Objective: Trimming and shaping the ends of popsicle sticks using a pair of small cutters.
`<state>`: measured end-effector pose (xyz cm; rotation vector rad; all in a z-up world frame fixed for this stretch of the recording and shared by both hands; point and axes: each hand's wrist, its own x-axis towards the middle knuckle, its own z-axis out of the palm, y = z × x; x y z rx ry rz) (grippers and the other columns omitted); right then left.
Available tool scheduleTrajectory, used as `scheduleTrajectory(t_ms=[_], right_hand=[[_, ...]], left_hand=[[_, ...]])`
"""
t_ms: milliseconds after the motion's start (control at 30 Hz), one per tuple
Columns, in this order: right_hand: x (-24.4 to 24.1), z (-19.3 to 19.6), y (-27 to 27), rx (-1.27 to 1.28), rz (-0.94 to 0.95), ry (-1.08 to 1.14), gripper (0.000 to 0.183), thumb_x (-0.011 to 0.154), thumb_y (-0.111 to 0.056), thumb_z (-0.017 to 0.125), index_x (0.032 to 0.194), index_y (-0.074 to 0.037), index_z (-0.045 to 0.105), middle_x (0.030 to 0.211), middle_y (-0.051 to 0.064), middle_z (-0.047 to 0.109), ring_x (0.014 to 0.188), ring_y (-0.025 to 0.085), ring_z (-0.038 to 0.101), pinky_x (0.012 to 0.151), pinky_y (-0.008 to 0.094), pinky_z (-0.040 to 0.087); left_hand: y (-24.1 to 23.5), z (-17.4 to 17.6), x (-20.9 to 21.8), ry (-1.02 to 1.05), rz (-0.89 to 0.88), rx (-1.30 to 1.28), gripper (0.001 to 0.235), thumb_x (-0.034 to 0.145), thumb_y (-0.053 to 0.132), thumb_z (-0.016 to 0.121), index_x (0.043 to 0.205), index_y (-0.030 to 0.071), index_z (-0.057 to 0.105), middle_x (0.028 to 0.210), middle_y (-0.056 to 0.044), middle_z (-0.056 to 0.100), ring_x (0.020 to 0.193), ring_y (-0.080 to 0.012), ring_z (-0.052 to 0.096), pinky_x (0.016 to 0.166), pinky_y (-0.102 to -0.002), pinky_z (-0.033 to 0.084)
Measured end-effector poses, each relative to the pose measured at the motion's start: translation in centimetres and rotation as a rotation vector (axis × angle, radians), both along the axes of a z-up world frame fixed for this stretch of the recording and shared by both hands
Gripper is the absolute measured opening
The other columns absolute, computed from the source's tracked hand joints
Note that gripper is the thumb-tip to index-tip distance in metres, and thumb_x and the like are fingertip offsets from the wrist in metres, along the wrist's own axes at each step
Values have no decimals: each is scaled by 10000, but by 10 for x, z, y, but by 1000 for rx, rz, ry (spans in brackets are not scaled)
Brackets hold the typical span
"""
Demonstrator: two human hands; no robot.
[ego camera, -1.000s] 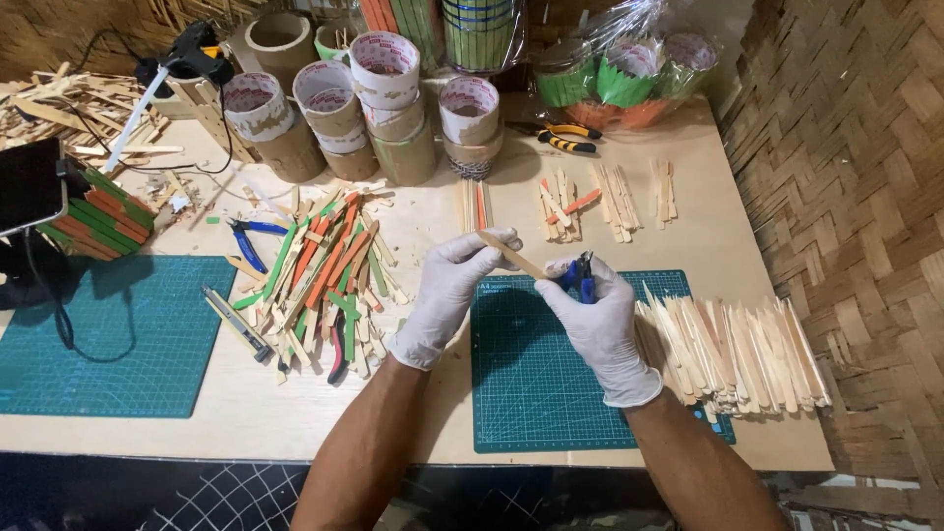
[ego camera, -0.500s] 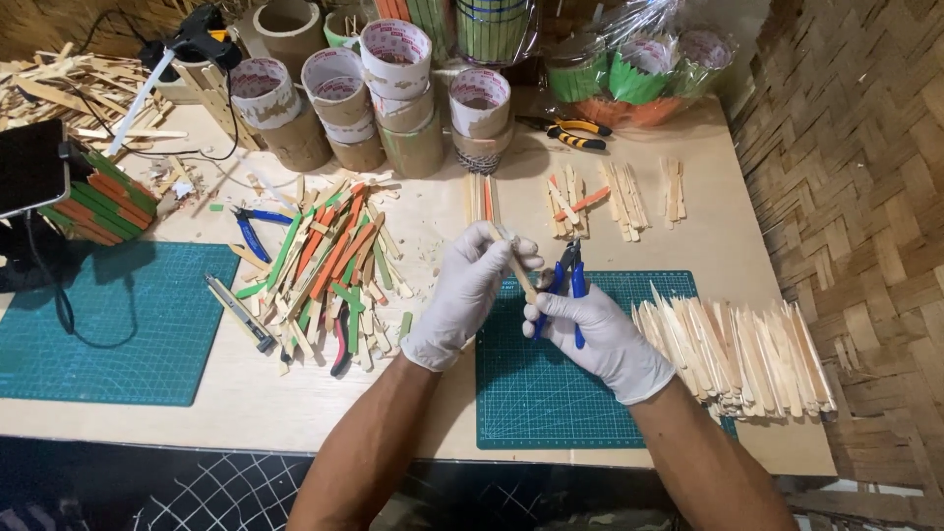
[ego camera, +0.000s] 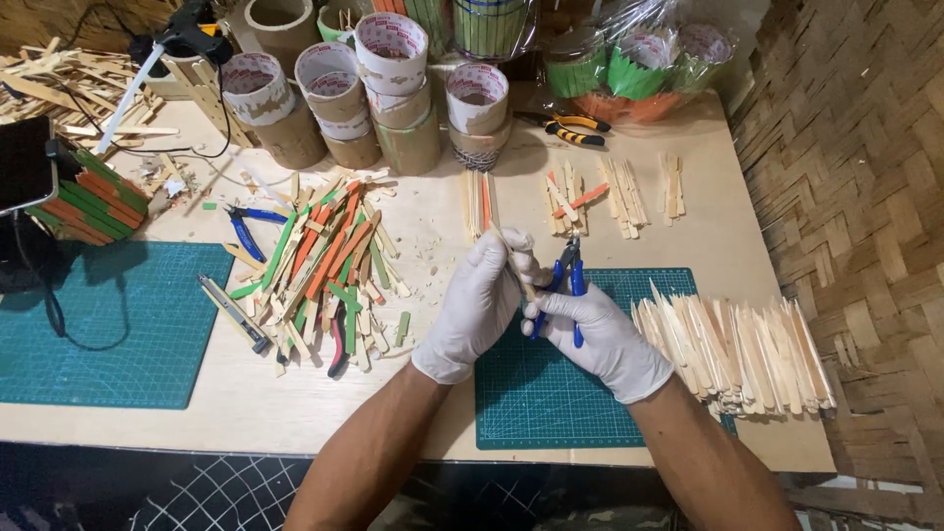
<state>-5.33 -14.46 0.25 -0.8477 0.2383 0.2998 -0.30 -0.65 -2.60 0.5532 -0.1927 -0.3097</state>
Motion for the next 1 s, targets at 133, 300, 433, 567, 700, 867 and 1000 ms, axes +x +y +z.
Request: scheduleTrajectory(t_ms=[133, 300, 433, 567, 700, 867, 1000], right_hand=[[-2, 10, 6, -119, 9, 27, 182, 884, -28, 731, 1049, -54, 659, 880, 81, 693, 749, 268, 709, 709, 429, 621], [6, 7, -5, -759, -47, -81, 254, 986, -273, 686, 995, -27, 748, 829, 151, 769, 722, 254, 759, 661, 356, 613], [5, 6, -12, -1150, -89, -205, 230, 962, -329, 714, 802, -174, 769, 684, -1, 729, 656, 100, 696, 601, 225, 530], [5, 1, -16, -1263, -112, -242, 296, 939, -399, 746, 698, -228, 748, 532, -56, 609, 518, 73, 555, 497, 233, 452], [5, 19, -8, -1299, -92, -283, 325, 942, -380, 747, 670, -205, 726, 499, -65, 577, 504, 57, 530, 486, 210, 431], [2, 22, -8, -1296, -80, -294, 308, 959, -348, 742, 740, -131, 740, 529, -15, 588, 520, 82, 537, 478, 224, 432], [1, 26, -6, -1305, -73, -286, 292, 956, -325, 734, 765, -103, 741, 537, 16, 573, 524, 106, 532, 476, 253, 431]], left_hand=[[2, 16, -6, -13, 163, 296, 323, 1074, 371, 519, 986, 80, 627, 698, -59, 593, 557, -147, 607, 376, -233, 506], [5, 3, 1, -131, 273, 636, 296, 1075, 326, 550, 950, 105, 704, 651, -9, 553, 491, -77, 507, 389, -204, 432], [-3, 1, -9, -210, 225, 799, 183, 1063, 234, 555, 1030, 121, 696, 579, -1, 524, 513, -80, 453, 458, -212, 397], [-4, 8, -20, -251, 210, 895, 301, 1052, 157, 567, 1311, 114, 713, 607, -9, 553, 605, -90, 499, 566, -240, 478], [-6, -6, -17, -240, 208, 901, 308, 1050, 154, 563, 1321, 98, 699, 600, -33, 596, 620, -108, 535, 614, -254, 490], [-6, -1, -16, -215, 160, 968, 290, 1057, 155, 553, 1284, 96, 723, 591, -39, 607, 587, -117, 515, 578, -261, 453], [-6, -5, -15, -207, 157, 1003, 286, 1059, 180, 554, 1278, 119, 728, 590, -38, 614, 587, -113, 515, 575, -263, 453]])
